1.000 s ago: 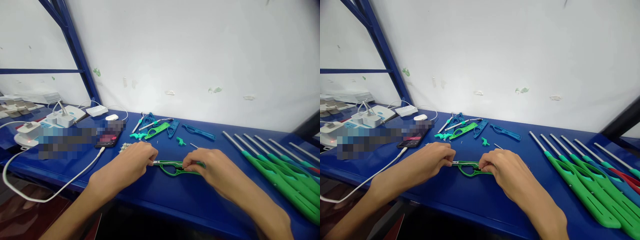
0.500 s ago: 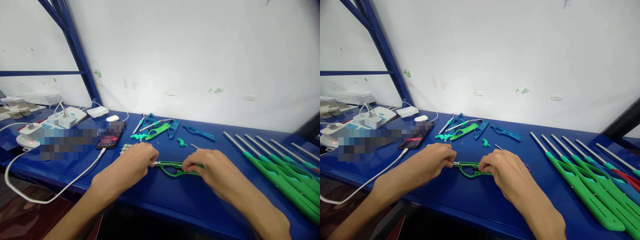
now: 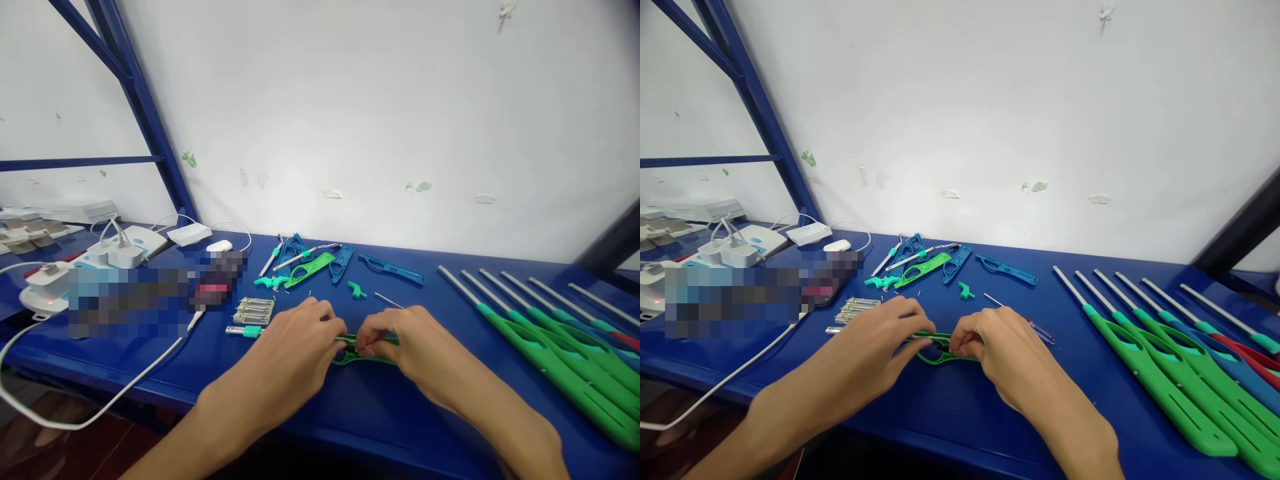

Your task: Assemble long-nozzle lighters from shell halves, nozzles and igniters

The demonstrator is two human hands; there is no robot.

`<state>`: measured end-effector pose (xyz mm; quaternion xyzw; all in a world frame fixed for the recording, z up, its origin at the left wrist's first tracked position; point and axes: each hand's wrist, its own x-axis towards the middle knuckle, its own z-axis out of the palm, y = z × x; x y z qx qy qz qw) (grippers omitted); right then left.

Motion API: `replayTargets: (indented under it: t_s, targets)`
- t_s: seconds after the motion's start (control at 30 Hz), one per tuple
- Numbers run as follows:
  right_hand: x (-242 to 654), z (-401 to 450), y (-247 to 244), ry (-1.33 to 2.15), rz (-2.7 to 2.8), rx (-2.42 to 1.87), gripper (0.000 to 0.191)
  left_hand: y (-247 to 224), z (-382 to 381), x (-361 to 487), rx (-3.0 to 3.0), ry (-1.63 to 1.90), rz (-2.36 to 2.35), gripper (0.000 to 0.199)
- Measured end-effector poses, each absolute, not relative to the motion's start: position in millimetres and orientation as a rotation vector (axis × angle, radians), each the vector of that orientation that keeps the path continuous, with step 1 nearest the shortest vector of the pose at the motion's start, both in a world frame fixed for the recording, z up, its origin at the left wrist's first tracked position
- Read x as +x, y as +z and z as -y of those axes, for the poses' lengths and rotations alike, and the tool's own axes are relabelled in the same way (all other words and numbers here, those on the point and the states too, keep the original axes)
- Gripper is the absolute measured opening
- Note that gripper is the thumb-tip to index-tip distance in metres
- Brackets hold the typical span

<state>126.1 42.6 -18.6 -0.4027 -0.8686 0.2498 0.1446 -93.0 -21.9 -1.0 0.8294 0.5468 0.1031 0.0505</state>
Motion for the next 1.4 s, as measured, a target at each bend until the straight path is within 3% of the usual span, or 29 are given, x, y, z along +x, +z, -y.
replayTargets:
  t_s: [0.3, 0.93, 1.4]
  targets:
    - [127.5, -42.2, -19.9, 0.762, 2.455, -1.128, 0.015, -19.5, 11.4, -78.5, 2.585, 0.236, -1.563, 0.026]
    - [133.4, -41.1, -18.3, 0.688, 2.551, -1.107, 0.019, -16.7, 14.8, -74.5, 2.468, 0.367, -1.597, 0.032]
    - [135.2, -37.7, -12.3, 0.715, 2.533, -1.098, 0.021, -20.6, 11.4, -72.0, 2.367, 0.391, -1.655, 0.022]
